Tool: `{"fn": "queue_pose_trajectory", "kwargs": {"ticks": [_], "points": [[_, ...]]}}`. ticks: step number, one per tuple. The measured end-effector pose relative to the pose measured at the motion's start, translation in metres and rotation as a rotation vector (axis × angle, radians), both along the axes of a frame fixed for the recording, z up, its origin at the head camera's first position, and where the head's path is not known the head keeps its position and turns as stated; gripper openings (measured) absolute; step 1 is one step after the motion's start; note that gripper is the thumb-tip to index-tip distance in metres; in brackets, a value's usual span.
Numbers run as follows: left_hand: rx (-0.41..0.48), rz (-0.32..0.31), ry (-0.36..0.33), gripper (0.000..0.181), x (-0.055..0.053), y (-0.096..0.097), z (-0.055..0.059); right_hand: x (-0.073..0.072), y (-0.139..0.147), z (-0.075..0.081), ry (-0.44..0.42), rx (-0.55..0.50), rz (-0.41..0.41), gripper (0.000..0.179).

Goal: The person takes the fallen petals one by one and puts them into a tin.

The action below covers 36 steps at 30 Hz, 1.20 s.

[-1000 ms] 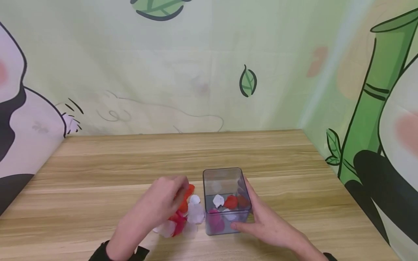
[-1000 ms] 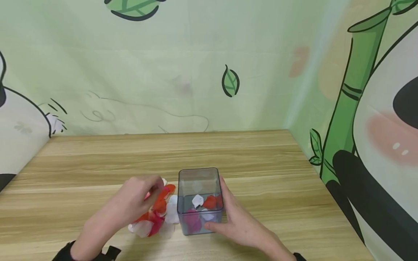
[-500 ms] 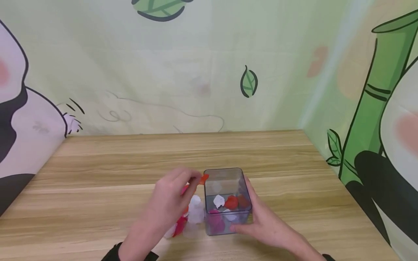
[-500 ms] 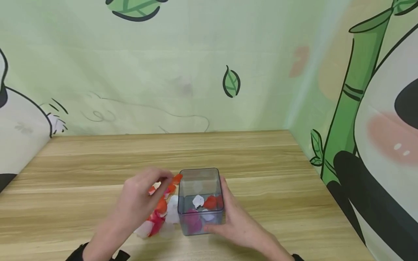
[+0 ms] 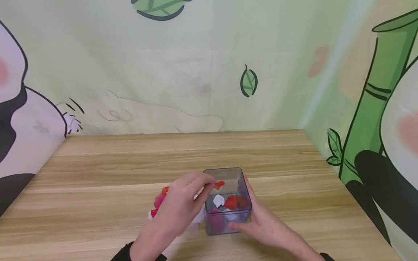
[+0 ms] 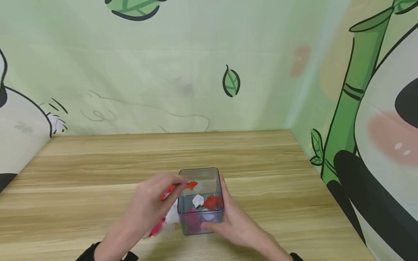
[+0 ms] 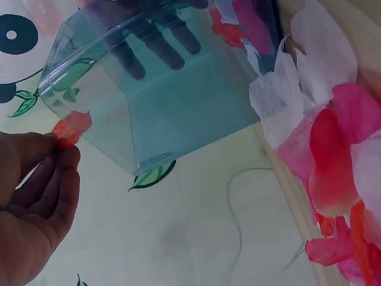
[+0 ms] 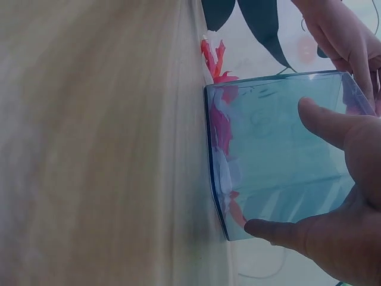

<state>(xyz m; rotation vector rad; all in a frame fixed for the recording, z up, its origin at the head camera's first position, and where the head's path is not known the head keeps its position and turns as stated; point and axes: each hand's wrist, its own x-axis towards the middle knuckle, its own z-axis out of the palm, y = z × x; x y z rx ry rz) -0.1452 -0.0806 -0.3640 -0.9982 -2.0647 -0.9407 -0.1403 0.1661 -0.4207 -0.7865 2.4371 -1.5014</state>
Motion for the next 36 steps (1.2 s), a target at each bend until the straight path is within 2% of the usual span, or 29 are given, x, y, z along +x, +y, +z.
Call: {"fn": "queue_pose_trajectory", "kwargs": {"ticks": [9,11,18,22,25,30,36], "points": [[-0.045,-0.030,-0.052,0.025,-0.001,-0.001,-0.003,-0.001,-0.002,0.000,-0.001,-0.046,0.019,0.127],[-0.050,-0.020,-0.066,0.026,-0.001,-0.003,-0.003,-0.001,-0.001,0.000,-0.004,-0.045,0.015,0.127],[-0.050,0.095,-0.093,0.019,-0.009,-0.021,-0.006,0.001,-0.001,0.001,0.003,-0.040,-0.010,0.128],[-0.084,0.183,-0.154,0.016,-0.013,-0.036,-0.009,0.002,0.000,0.002,0.005,-0.011,-0.034,0.125],[-0.132,0.255,-0.260,0.014,-0.014,-0.048,-0.011,0.002,0.001,0.003,0.007,0.005,-0.039,0.125],[-0.257,0.356,-0.515,0.012,-0.017,-0.064,-0.011,0.001,0.002,0.003,-0.016,-0.007,-0.037,0.127],[-0.408,0.404,-0.789,0.005,-0.022,-0.078,-0.013,0.000,0.002,0.002,-0.027,-0.024,-0.038,0.127]]}}
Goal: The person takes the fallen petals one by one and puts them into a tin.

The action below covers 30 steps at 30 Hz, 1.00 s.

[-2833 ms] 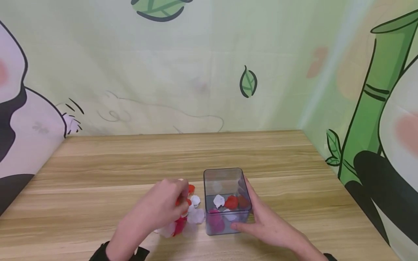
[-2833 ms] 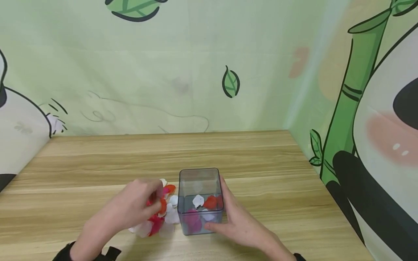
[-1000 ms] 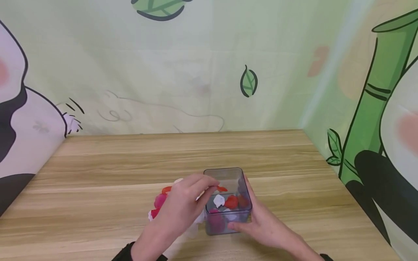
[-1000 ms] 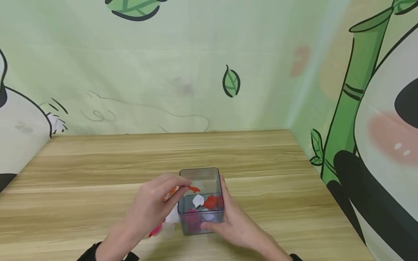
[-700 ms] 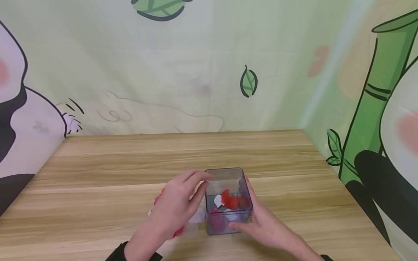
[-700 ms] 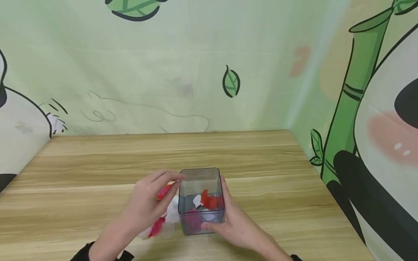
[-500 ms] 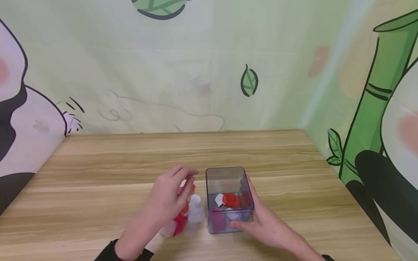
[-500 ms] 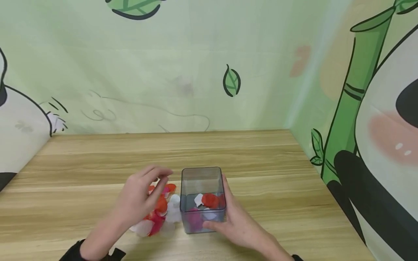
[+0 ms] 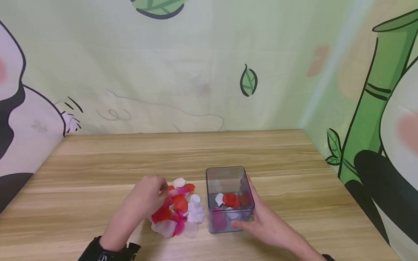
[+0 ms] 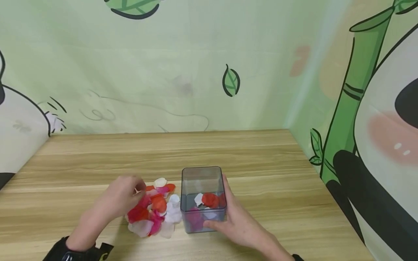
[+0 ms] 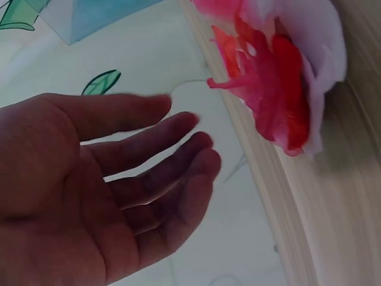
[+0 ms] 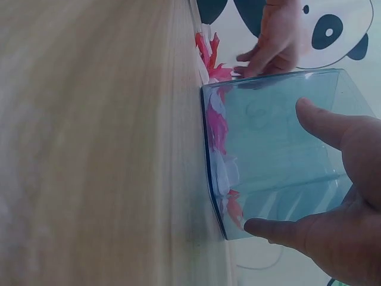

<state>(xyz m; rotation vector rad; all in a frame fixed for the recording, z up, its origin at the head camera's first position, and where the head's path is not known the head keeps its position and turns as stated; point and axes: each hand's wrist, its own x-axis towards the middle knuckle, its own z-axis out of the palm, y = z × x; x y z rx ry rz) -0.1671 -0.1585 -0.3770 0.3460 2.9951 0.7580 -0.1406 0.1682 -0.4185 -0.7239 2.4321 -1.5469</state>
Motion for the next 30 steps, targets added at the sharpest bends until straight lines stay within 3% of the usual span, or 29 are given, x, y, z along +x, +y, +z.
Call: {"fn": "queue_pose_trajectory", "kwargs": {"ticks": [4,11,17,24,30], "points": [[-0.019,0.010,-0.092,0.011,-0.002,-0.002,-0.005,0.000,0.000,0.000,0.000,0.010,-0.006,0.128],[-0.022,0.011,-0.094,0.018,-0.006,0.002,-0.014,0.000,0.000,-0.001,0.006,0.003,-0.003,0.128],[-0.030,-0.004,-0.046,0.015,-0.006,0.007,-0.017,0.000,0.001,-0.001,0.001,-0.012,0.004,0.128],[0.004,0.002,0.008,0.014,-0.004,0.008,-0.008,0.000,0.001,0.000,-0.008,0.016,-0.008,0.128],[0.045,-0.003,0.131,0.015,-0.001,0.009,0.002,0.000,0.001,-0.001,-0.007,-0.001,-0.001,0.128]]}}
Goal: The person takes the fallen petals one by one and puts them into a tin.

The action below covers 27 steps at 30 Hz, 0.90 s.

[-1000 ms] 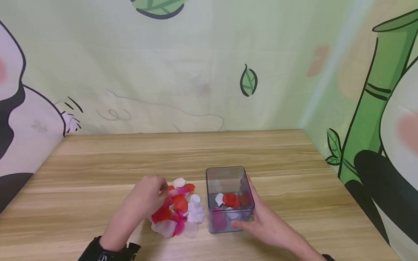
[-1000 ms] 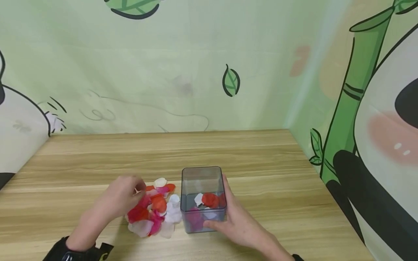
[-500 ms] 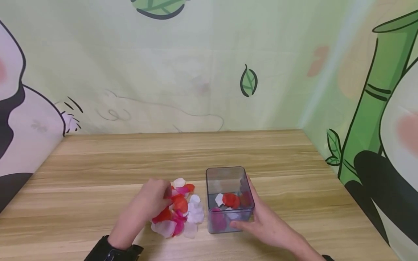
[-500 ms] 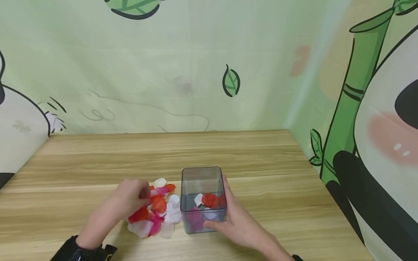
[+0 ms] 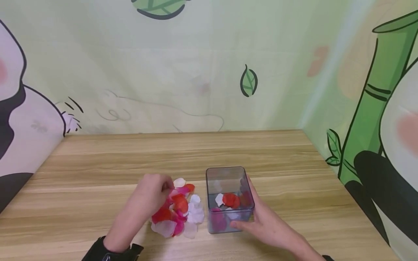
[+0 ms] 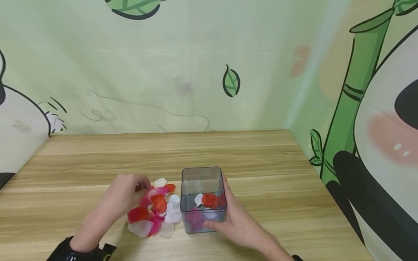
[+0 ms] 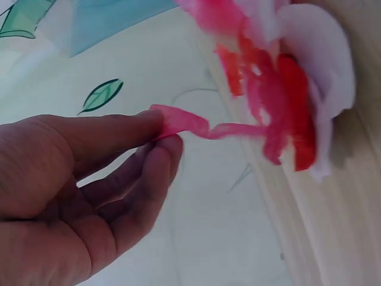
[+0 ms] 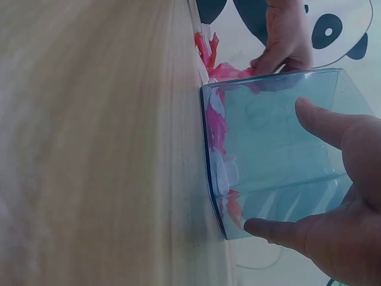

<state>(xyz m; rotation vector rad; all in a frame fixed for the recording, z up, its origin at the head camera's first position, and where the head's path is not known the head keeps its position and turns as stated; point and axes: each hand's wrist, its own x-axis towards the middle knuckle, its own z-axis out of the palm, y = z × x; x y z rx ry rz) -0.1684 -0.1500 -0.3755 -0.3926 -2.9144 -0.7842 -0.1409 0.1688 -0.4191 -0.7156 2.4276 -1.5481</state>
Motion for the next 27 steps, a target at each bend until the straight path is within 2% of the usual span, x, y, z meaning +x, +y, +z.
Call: {"fn": "queue_pose_trajectory", "kwargs": {"ticks": [7,11,18,27], "points": [[0.107,-0.044,0.233,0.016,0.006,0.011,0.008,0.000,0.001,-0.001,0.000,-0.005,0.005,0.127],[0.142,-0.043,0.311,0.017,0.009,0.020,0.011,0.000,0.000,-0.001,-0.003,-0.009,0.004,0.127],[0.159,-0.062,0.329,0.018,0.009,0.020,0.010,0.000,0.000,-0.001,0.005,0.001,0.004,0.127],[0.180,-0.086,0.237,0.018,0.009,0.015,0.008,-0.001,-0.001,-0.001,0.012,-0.017,0.010,0.127]]}}
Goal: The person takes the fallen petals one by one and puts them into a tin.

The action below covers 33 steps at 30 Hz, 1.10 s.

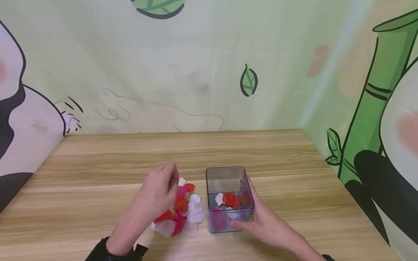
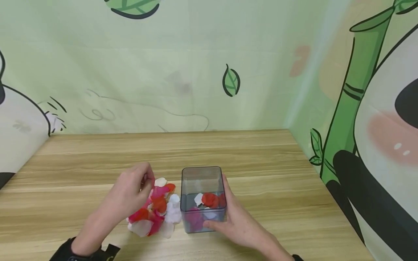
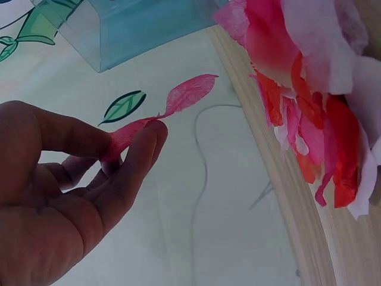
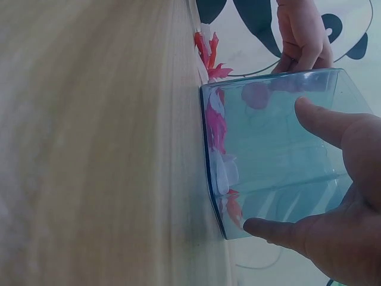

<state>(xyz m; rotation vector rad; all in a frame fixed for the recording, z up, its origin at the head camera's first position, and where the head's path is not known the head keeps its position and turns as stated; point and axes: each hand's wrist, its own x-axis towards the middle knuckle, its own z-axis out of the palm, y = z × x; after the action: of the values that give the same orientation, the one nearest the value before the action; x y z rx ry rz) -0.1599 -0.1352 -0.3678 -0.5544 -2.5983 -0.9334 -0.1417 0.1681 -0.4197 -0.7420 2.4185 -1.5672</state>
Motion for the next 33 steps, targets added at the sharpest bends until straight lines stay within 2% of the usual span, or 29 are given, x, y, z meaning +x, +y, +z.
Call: {"fn": "queue_pose_trajectory", "kwargs": {"ticks": [6,10,18,25,33], "points": [[0.010,-0.003,-0.081,0.020,0.0016,-0.0014,0.0022,-0.0001,0.0000,0.0001,0.002,0.015,-0.009,0.127],[0.001,-0.009,-0.105,0.021,0.0020,-0.0021,0.0027,0.0000,0.0001,-0.0002,0.006,0.018,-0.012,0.127],[-0.017,-0.037,-0.071,0.020,0.0003,-0.0044,0.0019,0.0003,0.0005,-0.0004,0.002,0.027,-0.020,0.127],[-0.004,-0.017,-0.108,0.018,0.0011,-0.0026,0.0028,0.0009,0.0012,-0.0004,-0.004,0.020,-0.014,0.127],[-0.041,-0.027,-0.015,0.020,-0.0007,-0.0011,-0.0014,0.0005,0.0013,-0.0007,-0.002,0.006,-0.003,0.126]]}}
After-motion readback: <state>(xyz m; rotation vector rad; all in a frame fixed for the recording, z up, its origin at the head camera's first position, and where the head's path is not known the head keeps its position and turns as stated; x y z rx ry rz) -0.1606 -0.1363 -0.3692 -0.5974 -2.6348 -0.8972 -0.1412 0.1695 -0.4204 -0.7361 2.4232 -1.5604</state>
